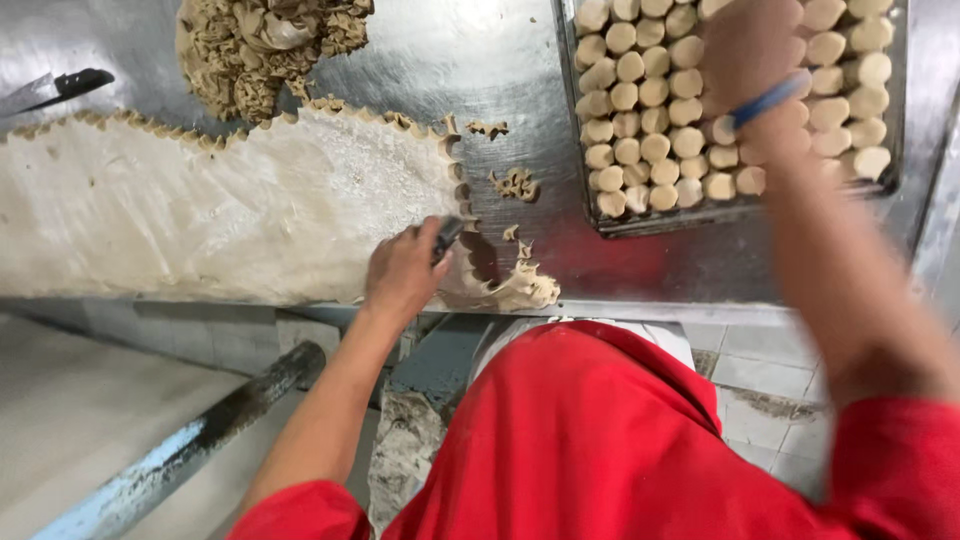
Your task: The person uses a circular cutter to punch out small rounds of dough from a flat sheet, placing each round onto a metal tray. The person repeatedly punches out shapes and moves the finished pieces to the tray.
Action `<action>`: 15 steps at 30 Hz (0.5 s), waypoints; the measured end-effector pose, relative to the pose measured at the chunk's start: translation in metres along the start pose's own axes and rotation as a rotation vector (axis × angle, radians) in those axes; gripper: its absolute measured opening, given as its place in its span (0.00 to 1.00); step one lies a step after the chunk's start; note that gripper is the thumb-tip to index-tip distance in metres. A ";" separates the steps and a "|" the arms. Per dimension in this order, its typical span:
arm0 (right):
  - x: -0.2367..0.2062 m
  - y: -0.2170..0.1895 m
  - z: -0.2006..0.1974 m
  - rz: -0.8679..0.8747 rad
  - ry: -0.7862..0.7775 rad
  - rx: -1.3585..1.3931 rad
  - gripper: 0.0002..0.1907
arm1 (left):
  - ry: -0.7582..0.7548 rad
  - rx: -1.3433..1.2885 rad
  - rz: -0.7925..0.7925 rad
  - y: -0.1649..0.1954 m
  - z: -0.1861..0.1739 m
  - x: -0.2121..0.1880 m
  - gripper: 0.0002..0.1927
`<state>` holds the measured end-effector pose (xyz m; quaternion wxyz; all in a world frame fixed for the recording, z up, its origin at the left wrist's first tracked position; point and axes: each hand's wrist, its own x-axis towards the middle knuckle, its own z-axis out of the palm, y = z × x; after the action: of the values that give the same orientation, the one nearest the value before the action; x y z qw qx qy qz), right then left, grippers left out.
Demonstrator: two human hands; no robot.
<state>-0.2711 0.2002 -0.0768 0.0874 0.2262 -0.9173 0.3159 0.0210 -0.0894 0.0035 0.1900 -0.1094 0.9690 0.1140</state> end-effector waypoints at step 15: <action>-0.204 -0.134 0.170 -0.066 -0.269 0.273 0.21 | -0.005 -0.229 0.388 -0.043 0.068 0.033 0.23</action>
<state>-0.0309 0.0743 -0.1998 -0.0572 0.3063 -0.8614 0.4011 0.0251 -0.1177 -0.0788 0.1533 0.0582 0.9521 0.2581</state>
